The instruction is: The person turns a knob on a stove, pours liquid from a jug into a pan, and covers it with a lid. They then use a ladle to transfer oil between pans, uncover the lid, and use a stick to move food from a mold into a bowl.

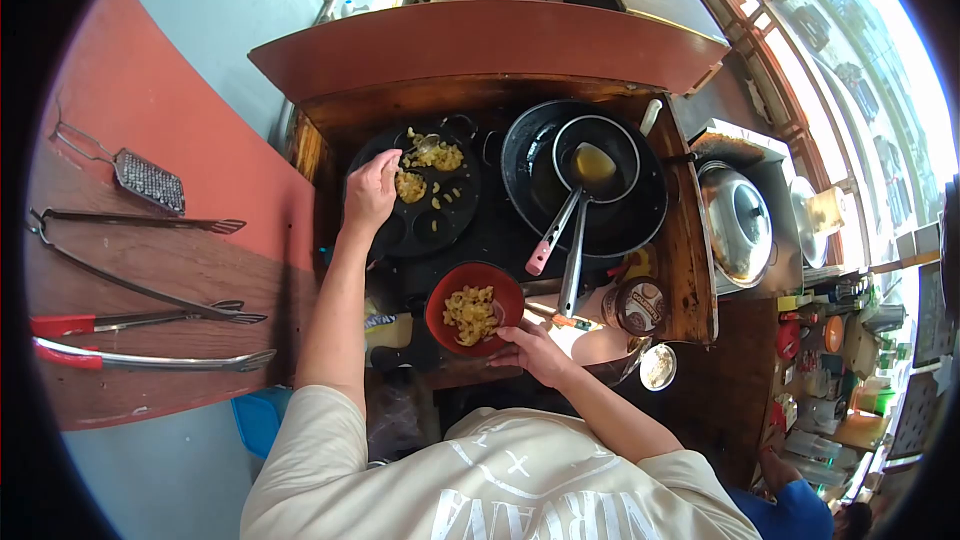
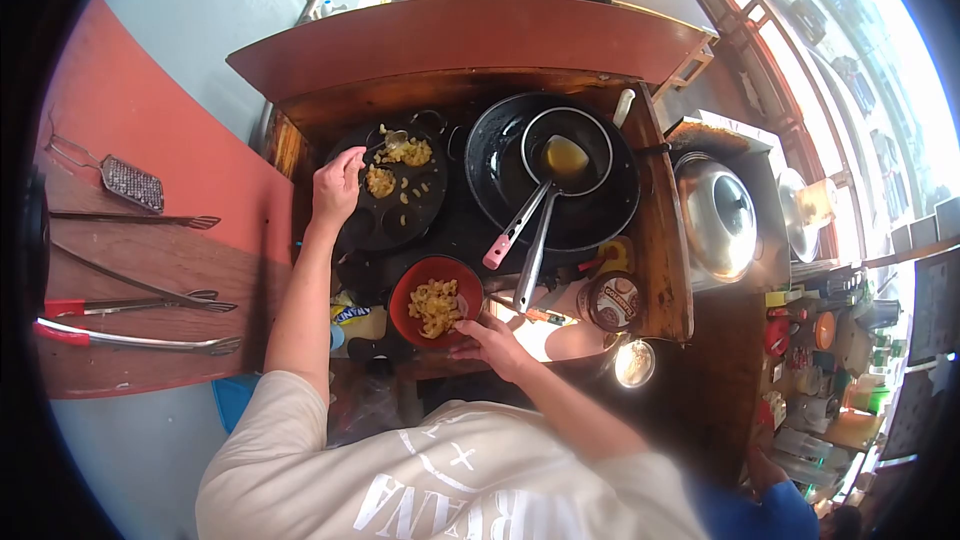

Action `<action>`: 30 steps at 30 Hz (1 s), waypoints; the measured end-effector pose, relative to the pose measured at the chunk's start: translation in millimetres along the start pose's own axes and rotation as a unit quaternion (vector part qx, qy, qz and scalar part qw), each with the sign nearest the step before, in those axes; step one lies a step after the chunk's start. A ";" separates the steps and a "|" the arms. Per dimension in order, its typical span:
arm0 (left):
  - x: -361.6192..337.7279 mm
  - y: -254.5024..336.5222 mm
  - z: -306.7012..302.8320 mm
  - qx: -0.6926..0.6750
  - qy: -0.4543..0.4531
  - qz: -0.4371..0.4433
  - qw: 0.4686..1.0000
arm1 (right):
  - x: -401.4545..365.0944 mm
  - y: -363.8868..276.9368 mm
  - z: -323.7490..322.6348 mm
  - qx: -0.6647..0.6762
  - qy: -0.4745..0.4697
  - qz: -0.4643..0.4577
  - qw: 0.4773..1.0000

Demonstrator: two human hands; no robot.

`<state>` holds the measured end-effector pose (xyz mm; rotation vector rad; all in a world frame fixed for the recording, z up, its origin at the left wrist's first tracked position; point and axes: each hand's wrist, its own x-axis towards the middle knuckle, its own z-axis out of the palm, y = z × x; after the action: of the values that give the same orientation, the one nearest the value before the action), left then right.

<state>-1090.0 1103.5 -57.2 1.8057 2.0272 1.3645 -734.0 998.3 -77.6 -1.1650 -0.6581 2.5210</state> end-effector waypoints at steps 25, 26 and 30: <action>12.5 -6.1 24.1 0.085 -0.127 0.214 0.965 | -8.2 2.7 -9.5 0.002 0.018 -0.011 1.000; 15.0 -4.4 25.0 0.083 -0.128 0.215 0.965 | -8.9 2.5 -9.2 0.002 0.022 -0.012 1.000; 19.2 -5.4 27.2 0.093 -0.119 0.220 0.964 | -7.4 6.8 -12.2 0.009 0.016 -0.015 1.000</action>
<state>-1083.2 1134.7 -68.0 2.4798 1.7467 0.9911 -720.4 992.7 -83.2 -1.1795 -0.6393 2.4735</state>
